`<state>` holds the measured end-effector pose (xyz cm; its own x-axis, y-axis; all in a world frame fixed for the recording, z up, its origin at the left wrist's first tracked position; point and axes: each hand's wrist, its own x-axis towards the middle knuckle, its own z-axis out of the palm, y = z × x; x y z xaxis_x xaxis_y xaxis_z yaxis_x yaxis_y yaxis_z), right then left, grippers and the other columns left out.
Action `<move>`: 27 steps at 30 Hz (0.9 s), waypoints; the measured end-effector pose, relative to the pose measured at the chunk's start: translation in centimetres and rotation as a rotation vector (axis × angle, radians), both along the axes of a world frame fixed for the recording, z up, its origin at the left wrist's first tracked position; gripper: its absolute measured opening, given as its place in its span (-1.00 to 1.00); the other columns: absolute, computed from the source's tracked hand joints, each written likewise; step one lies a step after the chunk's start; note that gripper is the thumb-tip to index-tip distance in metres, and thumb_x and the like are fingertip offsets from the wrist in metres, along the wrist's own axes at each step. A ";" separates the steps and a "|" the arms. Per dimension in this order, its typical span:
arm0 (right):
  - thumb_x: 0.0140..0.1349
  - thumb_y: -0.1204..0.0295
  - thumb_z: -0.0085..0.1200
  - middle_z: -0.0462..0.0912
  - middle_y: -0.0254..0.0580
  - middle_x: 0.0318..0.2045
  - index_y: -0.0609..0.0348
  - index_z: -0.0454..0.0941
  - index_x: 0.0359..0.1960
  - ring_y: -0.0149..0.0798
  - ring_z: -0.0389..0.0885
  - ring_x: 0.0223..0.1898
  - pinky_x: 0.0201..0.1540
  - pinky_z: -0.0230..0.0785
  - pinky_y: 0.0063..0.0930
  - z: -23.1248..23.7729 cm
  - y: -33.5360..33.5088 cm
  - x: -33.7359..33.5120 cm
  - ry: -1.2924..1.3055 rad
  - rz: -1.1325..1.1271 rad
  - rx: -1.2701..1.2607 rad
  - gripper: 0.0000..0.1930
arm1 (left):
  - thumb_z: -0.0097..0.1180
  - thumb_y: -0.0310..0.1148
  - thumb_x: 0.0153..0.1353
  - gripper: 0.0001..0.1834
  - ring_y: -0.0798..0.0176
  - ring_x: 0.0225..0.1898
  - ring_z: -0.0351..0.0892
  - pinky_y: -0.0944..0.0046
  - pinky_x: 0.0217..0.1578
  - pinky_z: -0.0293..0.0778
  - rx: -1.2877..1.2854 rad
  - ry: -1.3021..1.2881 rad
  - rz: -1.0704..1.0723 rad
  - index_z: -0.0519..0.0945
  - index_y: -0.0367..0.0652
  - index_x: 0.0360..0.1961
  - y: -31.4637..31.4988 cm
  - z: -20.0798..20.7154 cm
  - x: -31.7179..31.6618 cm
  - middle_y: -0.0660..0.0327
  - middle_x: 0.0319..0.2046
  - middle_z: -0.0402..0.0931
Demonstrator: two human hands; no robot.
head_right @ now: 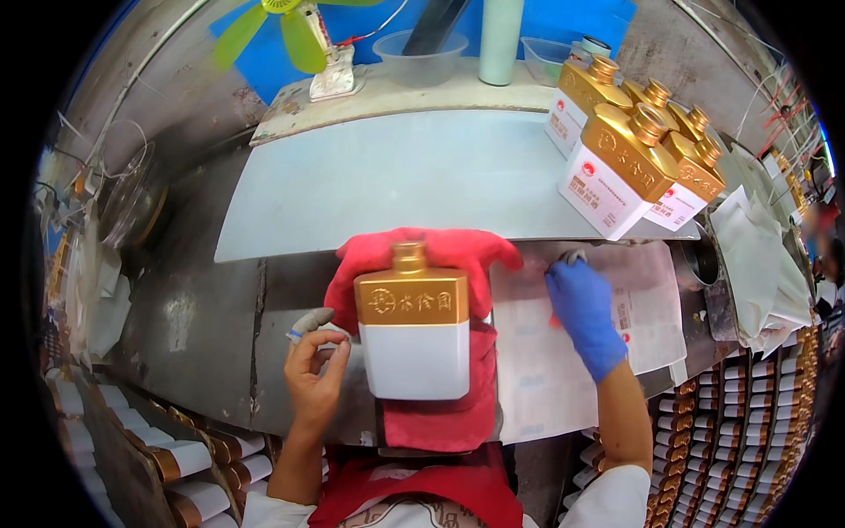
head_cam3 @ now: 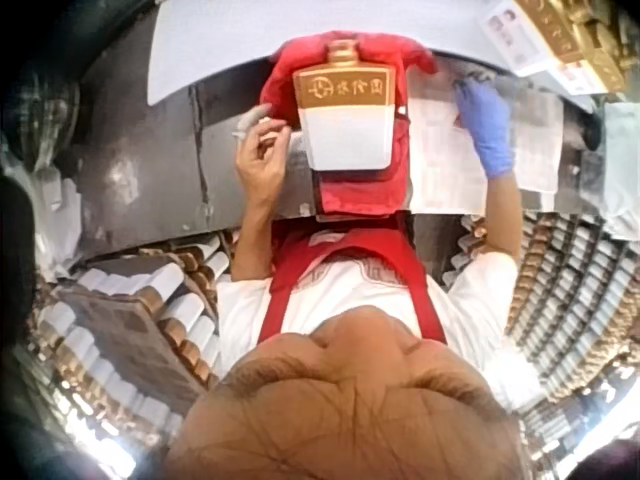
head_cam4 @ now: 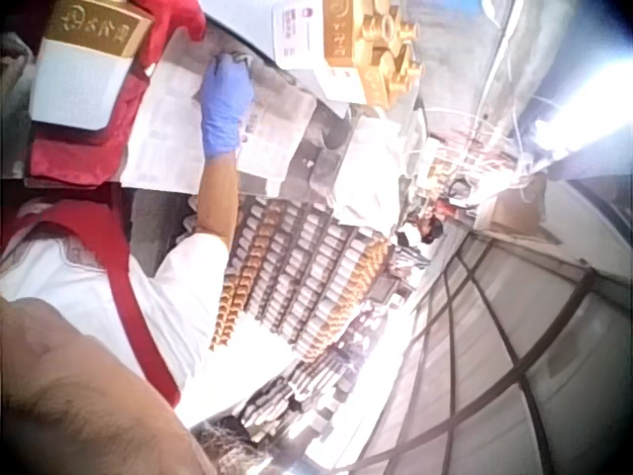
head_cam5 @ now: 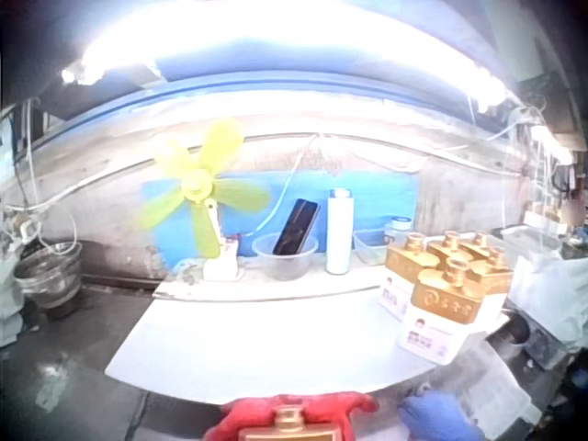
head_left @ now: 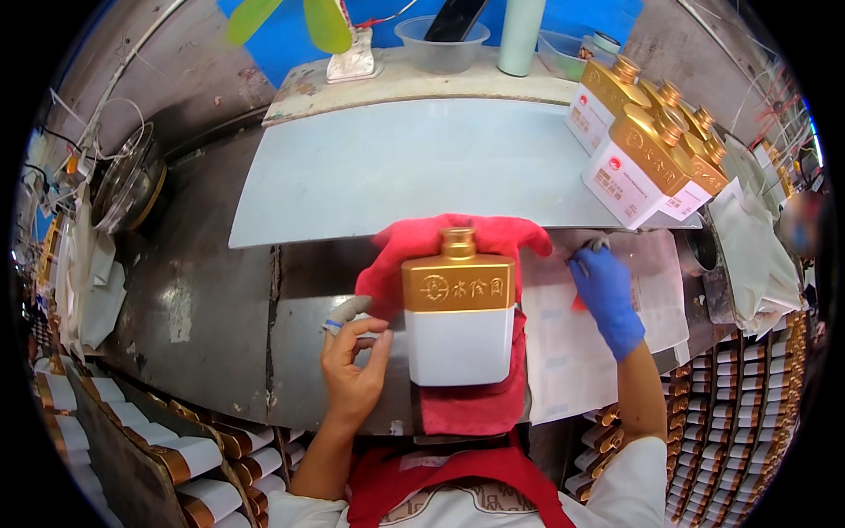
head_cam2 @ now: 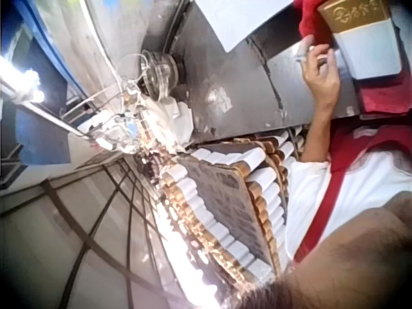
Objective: The person applies labels to gold-topped white bottles, smoothing each label with a red squeegee and then screwing on a cap. The person repeats this process for multiple bottles, placing finished units on a nearby shelf.
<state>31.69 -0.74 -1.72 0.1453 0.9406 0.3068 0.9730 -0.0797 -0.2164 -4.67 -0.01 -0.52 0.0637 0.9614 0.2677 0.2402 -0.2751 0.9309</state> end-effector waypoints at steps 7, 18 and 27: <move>-0.01 0.48 0.24 0.61 -0.36 -0.46 0.16 0.61 -0.46 -0.48 0.38 -0.66 -0.59 0.22 -0.59 13.1 -8.3 -10.4 0.588 0.079 -0.097 -0.92 | 0.20 -0.48 0.07 -0.76 0.15 0.04 0.39 0.25 0.01 0.33 -0.034 -0.095 -0.098 0.57 -0.22 -0.19 -1.1 0.4 -0.4 -0.01 0.04 0.37; 0.01 0.50 0.26 0.55 -0.35 -0.21 0.19 0.62 -0.42 -0.60 0.27 -0.60 -0.49 0.22 -0.69 6.6 -5.9 -16.6 0.815 -0.083 0.115 -0.90 | 0.15 -0.24 0.22 -0.16 0.13 0.23 0.14 0.14 0.22 0.12 -0.052 -0.360 -0.423 -0.09 -0.29 0.33 -2.1 0.2 3.3 0.01 0.22 0.04; 0.03 0.47 0.28 0.52 -0.37 -0.24 0.15 0.59 -0.13 -0.60 0.21 -0.61 -0.53 0.16 -0.69 5.6 -4.9 -14.8 0.866 -0.268 0.138 -0.68 | 0.02 -0.53 0.21 -0.27 0.17 0.22 0.17 0.21 0.21 0.14 -0.194 -0.485 -0.341 -0.07 -0.31 0.32 -1.4 -0.8 4.4 0.01 0.20 0.08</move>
<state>16.93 -5.65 3.89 0.5849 0.8054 0.0959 0.4191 -0.1988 -0.8859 -0.27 -1.40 -1.29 0.2907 0.9423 0.1660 -0.2936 -0.0773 0.9528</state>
